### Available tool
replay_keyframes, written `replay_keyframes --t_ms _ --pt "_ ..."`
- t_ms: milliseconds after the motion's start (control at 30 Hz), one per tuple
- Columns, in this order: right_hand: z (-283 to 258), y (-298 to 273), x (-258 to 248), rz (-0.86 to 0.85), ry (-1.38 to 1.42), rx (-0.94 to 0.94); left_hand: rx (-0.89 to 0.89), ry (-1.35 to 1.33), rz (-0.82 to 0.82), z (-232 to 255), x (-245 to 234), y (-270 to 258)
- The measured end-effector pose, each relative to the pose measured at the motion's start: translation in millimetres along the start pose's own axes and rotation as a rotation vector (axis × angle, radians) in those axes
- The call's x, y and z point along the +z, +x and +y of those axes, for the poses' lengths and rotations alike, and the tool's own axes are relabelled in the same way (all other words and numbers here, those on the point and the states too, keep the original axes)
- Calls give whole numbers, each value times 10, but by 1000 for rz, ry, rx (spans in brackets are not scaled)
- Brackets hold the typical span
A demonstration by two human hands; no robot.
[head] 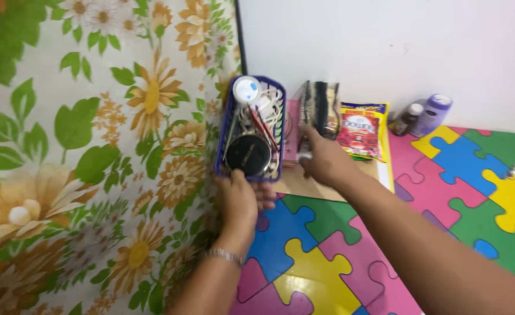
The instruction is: The person organizes various household items on a colorful puzzle mat, including a packet of detergent, a small pouch, a hair clip, a comb, and a black handbag. They place items into a clear pouch and a blue wall bag, then move the handbag to a nearby shelf.
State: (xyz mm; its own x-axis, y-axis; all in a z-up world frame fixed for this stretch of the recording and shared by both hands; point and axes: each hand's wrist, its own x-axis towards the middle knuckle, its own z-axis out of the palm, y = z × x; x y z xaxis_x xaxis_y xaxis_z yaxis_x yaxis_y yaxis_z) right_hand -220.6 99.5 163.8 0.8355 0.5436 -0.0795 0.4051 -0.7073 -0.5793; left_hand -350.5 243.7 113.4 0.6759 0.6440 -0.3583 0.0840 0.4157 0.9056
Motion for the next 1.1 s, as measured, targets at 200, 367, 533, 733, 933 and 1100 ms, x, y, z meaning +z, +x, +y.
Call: replay_keyframes --t_ms 200,367,533,733,933,1100 --pt "174 -1086 -114 -37 117 158 -113 0 -88 -386 357 1016" --pt "70 -1670 -348 -118 111 256 -234 -116 -43 -577 429 1402" --pt "58 -1806 -667 -126 181 402 -223 -171 -53 -298 392 984" --pt "125 -1874 -896 -40 167 335 -159 50 113 -181 82 2" --pt "151 -2330 -884 -90 122 230 -184 153 179 -310 -191 -878" --pt "360 -3001 -721 -234 28 221 -42 234 12 -504 -140 -1298"
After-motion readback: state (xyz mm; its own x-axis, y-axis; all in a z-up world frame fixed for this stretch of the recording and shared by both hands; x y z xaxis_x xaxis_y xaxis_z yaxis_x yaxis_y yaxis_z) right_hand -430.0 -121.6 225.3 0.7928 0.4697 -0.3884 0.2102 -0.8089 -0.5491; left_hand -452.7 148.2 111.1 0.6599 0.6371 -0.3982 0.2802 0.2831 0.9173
